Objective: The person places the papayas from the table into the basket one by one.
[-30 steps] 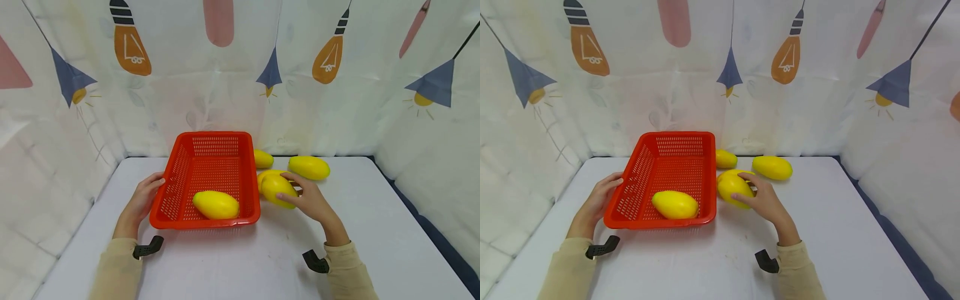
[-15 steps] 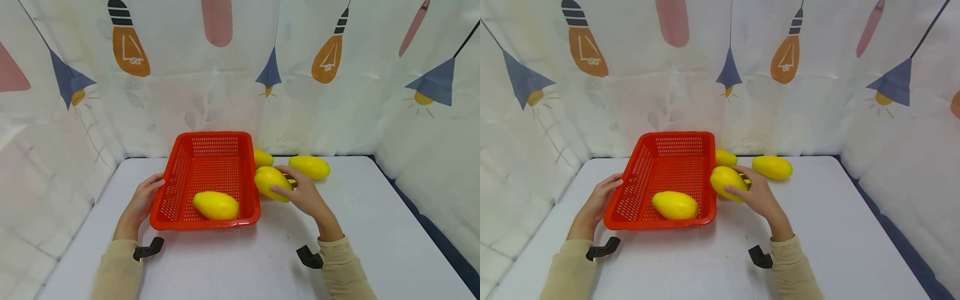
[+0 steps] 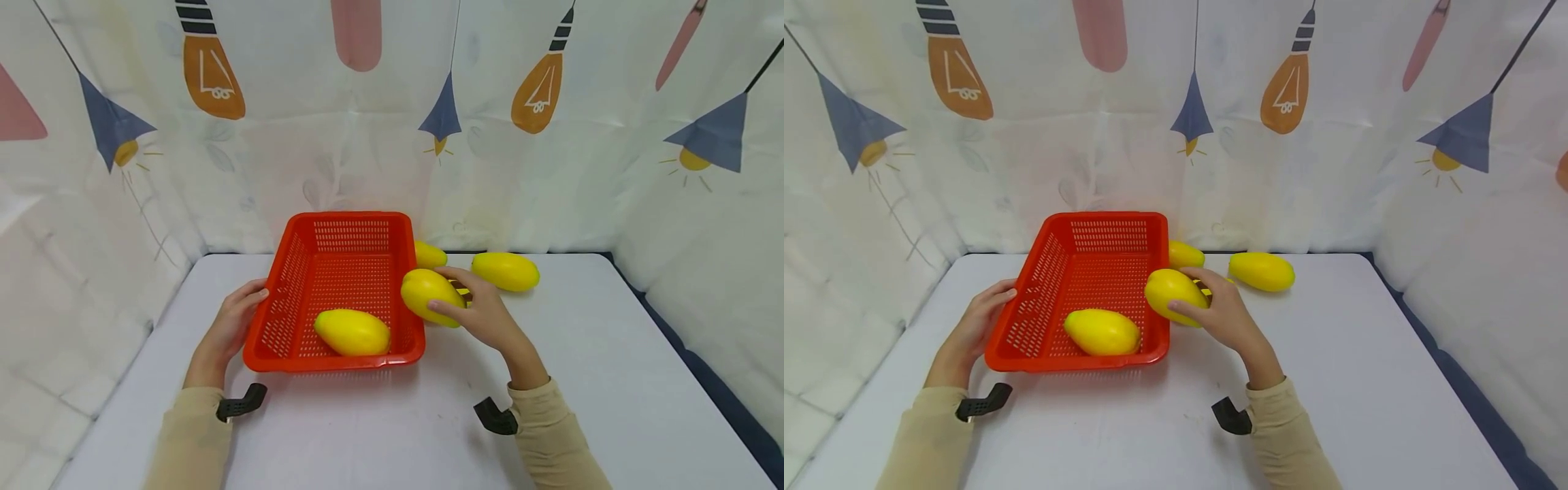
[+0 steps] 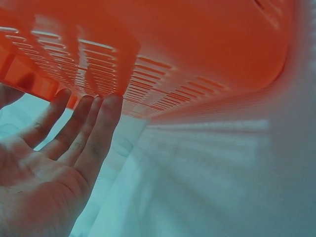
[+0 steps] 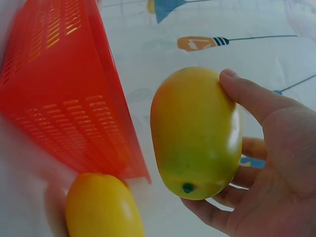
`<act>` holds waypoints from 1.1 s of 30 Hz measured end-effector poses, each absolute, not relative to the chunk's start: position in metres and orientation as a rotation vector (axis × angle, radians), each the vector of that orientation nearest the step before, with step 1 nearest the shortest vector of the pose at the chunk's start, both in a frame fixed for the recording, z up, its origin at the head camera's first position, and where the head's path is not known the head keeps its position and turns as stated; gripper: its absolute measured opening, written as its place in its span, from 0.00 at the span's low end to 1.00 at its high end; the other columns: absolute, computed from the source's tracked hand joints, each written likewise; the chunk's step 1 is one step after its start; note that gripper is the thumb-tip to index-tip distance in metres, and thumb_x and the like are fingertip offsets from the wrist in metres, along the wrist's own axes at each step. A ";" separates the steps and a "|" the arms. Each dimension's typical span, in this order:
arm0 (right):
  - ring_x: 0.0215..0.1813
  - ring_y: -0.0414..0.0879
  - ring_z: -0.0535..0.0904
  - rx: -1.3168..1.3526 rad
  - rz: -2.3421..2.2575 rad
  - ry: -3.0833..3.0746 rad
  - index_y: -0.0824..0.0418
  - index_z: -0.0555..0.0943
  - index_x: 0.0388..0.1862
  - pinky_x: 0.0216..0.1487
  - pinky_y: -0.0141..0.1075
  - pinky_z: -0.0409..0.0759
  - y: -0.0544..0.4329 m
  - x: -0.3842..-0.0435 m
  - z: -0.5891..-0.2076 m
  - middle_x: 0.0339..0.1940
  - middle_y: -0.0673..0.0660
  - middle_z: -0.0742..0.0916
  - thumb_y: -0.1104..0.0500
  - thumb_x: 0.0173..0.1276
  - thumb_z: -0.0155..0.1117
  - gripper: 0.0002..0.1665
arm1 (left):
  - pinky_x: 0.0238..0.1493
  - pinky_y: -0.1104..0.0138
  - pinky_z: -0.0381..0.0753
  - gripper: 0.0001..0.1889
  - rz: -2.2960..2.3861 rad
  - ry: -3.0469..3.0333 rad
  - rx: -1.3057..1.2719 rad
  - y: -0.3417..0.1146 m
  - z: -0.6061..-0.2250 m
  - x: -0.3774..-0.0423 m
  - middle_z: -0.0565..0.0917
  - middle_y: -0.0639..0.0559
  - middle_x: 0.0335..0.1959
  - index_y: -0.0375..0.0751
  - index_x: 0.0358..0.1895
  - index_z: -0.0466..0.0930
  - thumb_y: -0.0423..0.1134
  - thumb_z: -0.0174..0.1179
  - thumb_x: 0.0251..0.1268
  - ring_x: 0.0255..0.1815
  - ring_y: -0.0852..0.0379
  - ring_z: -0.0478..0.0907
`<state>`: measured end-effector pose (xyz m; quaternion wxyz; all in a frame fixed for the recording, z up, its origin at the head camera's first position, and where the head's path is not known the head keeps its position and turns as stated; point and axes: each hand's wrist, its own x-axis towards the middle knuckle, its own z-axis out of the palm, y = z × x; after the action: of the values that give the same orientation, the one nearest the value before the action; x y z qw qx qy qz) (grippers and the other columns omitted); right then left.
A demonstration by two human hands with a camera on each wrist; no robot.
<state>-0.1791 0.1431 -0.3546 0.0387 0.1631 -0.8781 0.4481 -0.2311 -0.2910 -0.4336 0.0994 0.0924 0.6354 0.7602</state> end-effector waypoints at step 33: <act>0.55 0.46 0.78 0.617 1.463 -2.656 0.46 0.75 0.61 0.57 0.45 0.78 0.113 -0.182 -0.350 0.57 0.45 0.81 0.42 0.61 0.69 0.31 | 0.44 0.69 0.83 0.16 2.243 1.870 0.276 -0.293 -0.436 -0.230 0.83 0.57 0.46 0.43 0.62 0.71 0.40 0.43 0.78 0.44 0.61 0.81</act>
<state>-0.1817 0.1132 -0.3502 0.0237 0.1995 -0.8580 0.4727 -0.2304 -0.2929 -0.4358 0.1039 0.0936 0.6339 0.7606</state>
